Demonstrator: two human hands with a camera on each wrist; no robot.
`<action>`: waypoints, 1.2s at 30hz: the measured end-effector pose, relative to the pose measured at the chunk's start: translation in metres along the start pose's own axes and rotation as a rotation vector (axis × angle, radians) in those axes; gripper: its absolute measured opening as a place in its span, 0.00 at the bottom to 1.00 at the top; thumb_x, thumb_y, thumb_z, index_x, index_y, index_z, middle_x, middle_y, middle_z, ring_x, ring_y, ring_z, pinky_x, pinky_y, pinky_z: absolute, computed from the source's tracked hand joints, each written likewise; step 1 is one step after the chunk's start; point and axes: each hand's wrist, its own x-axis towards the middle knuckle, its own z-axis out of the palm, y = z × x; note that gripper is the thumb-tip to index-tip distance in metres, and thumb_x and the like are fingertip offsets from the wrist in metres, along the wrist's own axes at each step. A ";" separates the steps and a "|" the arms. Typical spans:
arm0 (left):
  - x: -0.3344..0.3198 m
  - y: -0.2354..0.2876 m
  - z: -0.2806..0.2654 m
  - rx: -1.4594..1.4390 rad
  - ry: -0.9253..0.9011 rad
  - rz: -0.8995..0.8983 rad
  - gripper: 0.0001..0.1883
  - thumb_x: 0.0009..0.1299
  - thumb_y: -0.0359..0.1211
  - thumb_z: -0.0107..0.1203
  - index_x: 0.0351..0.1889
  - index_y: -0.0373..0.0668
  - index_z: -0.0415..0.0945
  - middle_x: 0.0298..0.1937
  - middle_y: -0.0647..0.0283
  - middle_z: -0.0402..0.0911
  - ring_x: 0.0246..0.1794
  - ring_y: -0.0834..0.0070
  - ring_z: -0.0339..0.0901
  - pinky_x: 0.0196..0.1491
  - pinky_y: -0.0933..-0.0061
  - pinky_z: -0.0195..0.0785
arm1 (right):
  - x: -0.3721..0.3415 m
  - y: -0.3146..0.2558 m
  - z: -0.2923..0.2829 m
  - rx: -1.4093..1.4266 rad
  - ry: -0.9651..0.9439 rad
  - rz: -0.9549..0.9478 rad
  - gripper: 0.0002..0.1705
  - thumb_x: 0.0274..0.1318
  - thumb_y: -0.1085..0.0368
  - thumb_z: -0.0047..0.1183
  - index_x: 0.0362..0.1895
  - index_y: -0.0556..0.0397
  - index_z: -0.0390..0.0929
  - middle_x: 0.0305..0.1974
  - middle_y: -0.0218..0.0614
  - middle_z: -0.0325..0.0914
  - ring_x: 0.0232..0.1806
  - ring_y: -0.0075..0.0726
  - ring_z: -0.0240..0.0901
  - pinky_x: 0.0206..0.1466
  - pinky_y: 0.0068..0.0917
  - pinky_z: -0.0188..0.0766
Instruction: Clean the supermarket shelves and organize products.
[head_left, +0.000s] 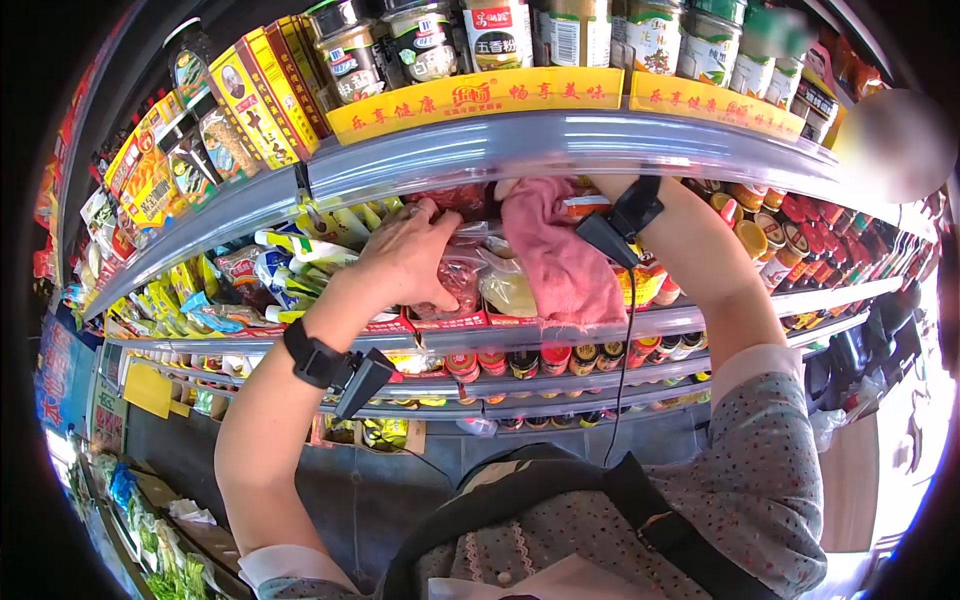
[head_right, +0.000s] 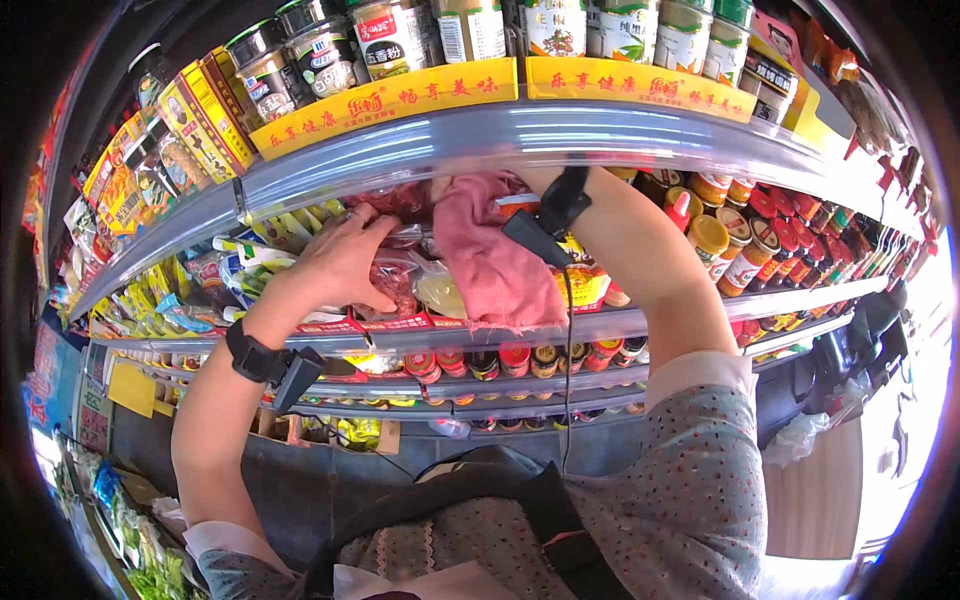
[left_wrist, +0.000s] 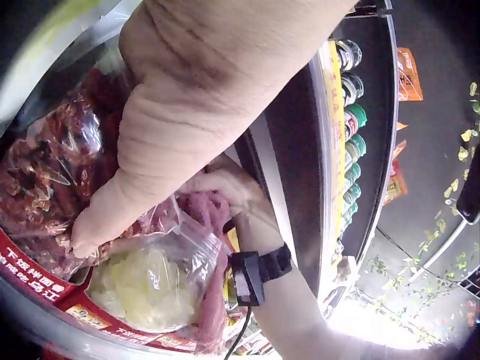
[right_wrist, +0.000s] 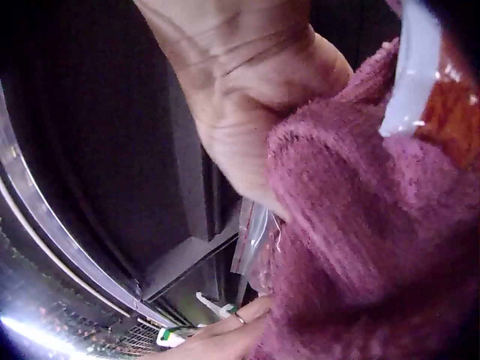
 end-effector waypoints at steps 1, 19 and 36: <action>-0.001 0.000 0.004 0.016 0.057 0.028 0.52 0.39 0.46 0.75 0.64 0.41 0.66 0.67 0.46 0.58 0.68 0.51 0.60 0.69 0.58 0.57 | -0.011 -0.006 -0.001 -0.009 -0.008 0.002 0.22 0.44 0.54 0.63 0.42 0.53 0.84 0.40 0.44 0.82 0.40 0.42 0.78 0.45 0.37 0.74; -0.015 0.004 0.016 0.184 0.271 0.138 0.47 0.39 0.49 0.75 0.58 0.40 0.71 0.77 0.46 0.40 0.77 0.48 0.42 0.74 0.53 0.47 | 0.035 -0.005 0.014 -0.184 -0.056 0.202 0.20 0.45 0.57 0.62 0.42 0.53 0.84 0.41 0.45 0.82 0.41 0.44 0.78 0.46 0.38 0.74; -0.019 0.004 0.023 0.150 0.333 0.182 0.46 0.40 0.45 0.75 0.58 0.36 0.70 0.76 0.47 0.44 0.76 0.50 0.44 0.73 0.55 0.49 | 0.047 -0.019 0.027 -0.273 -0.149 0.283 0.18 0.45 0.59 0.60 0.42 0.53 0.83 0.43 0.46 0.81 0.43 0.45 0.78 0.47 0.40 0.74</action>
